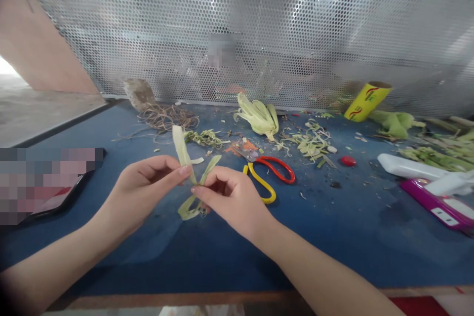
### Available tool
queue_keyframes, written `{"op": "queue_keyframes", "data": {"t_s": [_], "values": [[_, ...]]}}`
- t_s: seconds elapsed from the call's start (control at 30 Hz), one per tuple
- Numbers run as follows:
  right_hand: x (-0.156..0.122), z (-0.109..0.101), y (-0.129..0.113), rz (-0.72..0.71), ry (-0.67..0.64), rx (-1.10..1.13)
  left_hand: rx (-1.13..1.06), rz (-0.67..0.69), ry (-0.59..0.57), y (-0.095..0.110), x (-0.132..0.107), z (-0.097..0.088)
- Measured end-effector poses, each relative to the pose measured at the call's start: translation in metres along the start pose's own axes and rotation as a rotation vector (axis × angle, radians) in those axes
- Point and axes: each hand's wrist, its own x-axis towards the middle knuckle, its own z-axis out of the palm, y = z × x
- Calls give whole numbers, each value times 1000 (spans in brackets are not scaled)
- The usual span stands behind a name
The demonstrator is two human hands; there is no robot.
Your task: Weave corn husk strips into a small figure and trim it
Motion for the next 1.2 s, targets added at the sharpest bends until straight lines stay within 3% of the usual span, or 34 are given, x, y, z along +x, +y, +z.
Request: {"op": "queue_keyframes", "data": {"t_s": [0.27,0.53,0.7,0.93,1.2], "values": [[2,-5,-4,7,67,-66,20,-51,-281,-1,-2,2],[3,-4,-2,-53,144,-164,404,153,-180,-2,-2,1],[3,-6,2,-121,225,-286,522,179,-93,-5,-1,0],[1,-4,4,-207,320,-353,486,72,-200,-2,0,-1],[0,-5,2,-113,238,-292,330,40,-257,-4,2,0]]}}
